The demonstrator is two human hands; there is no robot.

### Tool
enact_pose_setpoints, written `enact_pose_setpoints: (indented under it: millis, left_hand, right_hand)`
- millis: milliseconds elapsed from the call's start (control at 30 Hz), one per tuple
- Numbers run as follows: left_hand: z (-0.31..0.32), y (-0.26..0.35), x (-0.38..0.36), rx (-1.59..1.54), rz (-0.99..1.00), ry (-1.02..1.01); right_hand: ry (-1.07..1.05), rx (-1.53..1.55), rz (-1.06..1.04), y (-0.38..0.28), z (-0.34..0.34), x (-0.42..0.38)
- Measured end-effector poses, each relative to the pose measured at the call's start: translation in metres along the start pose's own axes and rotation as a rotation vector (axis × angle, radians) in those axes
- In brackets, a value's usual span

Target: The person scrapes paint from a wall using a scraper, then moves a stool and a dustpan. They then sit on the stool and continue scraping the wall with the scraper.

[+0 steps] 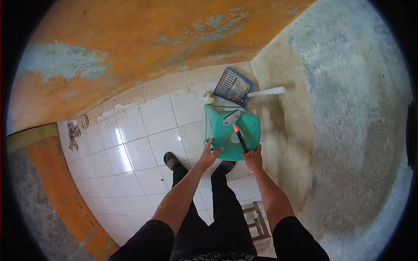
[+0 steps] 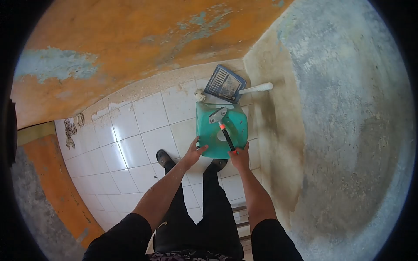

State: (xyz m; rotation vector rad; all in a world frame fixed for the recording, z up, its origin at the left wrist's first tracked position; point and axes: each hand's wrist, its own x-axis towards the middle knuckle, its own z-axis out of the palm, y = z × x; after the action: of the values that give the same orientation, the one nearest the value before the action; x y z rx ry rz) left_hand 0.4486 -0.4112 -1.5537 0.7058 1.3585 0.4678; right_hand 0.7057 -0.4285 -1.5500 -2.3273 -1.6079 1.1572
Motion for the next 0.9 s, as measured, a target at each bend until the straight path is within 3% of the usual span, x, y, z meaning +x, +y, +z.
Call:
enact_pose_setpoints:
  millis: [267,467,600,733,800,900]
  left_hand:
    - [0.05,-0.027,-0.002,-0.16,-0.017,0.051]
    - [0.052,-0.023,-0.009,0.17,-0.043,0.133]
    - [0.051,0.023,-0.042,0.262,-0.093,0.193]
    - [0.03,0.057,-0.093,0.193,-0.031,0.173]
    - [0.009,0.071,-0.115,0.16,-0.065,0.112]
    - [-0.019,0.066,-0.124,0.242,0.071,0.118]
  right_hand:
    - [0.056,-0.032,-0.071,0.03,-0.024,0.006]
    - [0.011,-0.171,0.069,0.021,-0.029,-0.001]
    - [0.187,-0.276,0.057,-0.012,-0.045,-0.027]
    - [0.101,-0.168,0.128,-0.048,-0.063,-0.067]
    - [0.121,-0.127,0.044,-0.069,-0.072,-0.09]
    - [0.139,0.004,-0.068,-0.107,-0.086,-0.12]
